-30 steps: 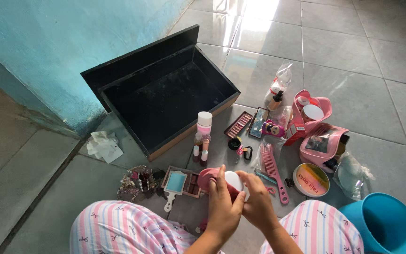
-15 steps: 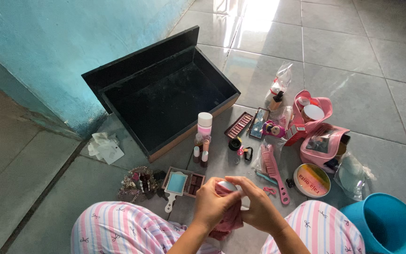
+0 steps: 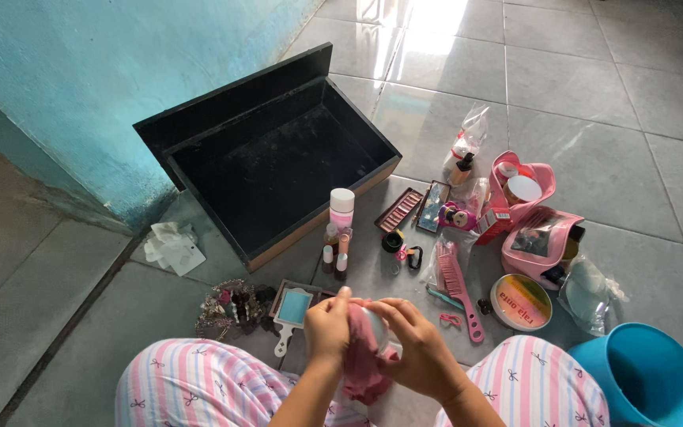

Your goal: The person sits on the floor and wipes various cosmetic items with a pink cloth, including a spray bottle, an eyeshadow palette, a small mirror, and a hair accessory. The person picks up each item, wipes it, and places it back on the floor.

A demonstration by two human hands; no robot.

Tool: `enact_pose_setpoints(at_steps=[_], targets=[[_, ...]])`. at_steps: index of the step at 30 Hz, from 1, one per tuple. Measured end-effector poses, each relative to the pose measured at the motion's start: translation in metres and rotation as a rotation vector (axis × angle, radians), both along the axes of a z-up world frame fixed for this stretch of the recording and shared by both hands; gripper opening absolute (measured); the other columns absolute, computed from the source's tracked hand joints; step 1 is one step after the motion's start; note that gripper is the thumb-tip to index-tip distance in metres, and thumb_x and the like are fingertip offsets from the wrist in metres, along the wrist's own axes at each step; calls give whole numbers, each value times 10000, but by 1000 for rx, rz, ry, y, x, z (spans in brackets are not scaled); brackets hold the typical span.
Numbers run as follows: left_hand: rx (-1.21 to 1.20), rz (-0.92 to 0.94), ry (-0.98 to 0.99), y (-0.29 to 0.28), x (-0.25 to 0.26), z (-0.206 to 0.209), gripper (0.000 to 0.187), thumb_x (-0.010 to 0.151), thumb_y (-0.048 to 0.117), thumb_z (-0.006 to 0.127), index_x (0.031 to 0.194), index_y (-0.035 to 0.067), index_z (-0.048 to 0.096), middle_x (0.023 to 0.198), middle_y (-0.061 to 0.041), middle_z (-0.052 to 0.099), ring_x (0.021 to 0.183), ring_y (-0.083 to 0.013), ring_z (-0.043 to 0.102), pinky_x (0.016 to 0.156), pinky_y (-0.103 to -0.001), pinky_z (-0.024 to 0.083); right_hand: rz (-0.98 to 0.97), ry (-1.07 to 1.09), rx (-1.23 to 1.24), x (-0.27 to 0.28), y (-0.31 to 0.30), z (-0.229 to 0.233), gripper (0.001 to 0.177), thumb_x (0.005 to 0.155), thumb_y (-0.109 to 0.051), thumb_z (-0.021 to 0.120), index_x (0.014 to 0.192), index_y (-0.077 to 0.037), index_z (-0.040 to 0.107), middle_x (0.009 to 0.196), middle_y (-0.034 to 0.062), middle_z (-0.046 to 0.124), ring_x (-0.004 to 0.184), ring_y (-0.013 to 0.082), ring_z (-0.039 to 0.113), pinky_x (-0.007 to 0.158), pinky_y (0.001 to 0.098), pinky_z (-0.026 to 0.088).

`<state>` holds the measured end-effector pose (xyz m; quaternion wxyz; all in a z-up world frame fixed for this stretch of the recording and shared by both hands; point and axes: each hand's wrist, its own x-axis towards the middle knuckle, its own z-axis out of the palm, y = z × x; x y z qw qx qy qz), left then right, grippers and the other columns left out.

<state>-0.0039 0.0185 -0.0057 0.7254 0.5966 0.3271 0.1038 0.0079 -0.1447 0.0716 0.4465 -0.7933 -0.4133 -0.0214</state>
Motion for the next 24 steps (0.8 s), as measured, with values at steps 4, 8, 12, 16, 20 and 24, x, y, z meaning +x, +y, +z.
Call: enact_pose_setpoints(at_steps=[4,8,12,16,20,24], targets=[[-527,-27,63,11,-5,4,489,955,418,577,901,-34,755,817,-126,754,686,-223,706,651,-366,591,-5,-140,53,-3,2,0,792,568,-7,812,1329,-69,602,1248,118,643,1150,332,642,945,403,544],[-809,-112,-21,9,-11,22,535,973,508,573,1032,-16,665,894,-142,731,760,-269,732,700,-418,615,-81,-19,56,-5,2,-7,769,594,-23,814,1326,-74,587,1275,119,636,1110,296,671,913,375,572],[-1194,-339,-131,4,-18,43,613,915,601,576,1048,9,663,945,-160,719,807,-265,733,735,-396,632,-141,24,104,1,2,-14,755,602,-64,844,1317,-70,600,1256,136,652,1117,294,682,983,402,534],[-1015,-249,-83,-7,-26,44,476,873,473,673,1092,50,670,974,-132,723,827,-248,745,762,-398,627,-86,58,110,12,-6,-16,663,690,-126,839,1308,-54,609,1214,138,695,1150,324,666,987,403,522],[-855,-69,20,-22,-14,13,313,839,322,749,1001,60,692,883,-90,726,744,-227,717,656,-397,605,-62,-2,-101,16,-8,-21,715,622,-128,781,1304,-25,593,1090,170,653,1062,381,613,945,435,470],[-455,-31,3,-28,-18,-23,329,909,337,795,920,11,757,768,-14,669,688,-132,578,594,-290,500,-16,3,-230,15,-7,-29,669,589,-125,741,1239,-29,617,1060,154,680,1049,370,613,931,435,467]])
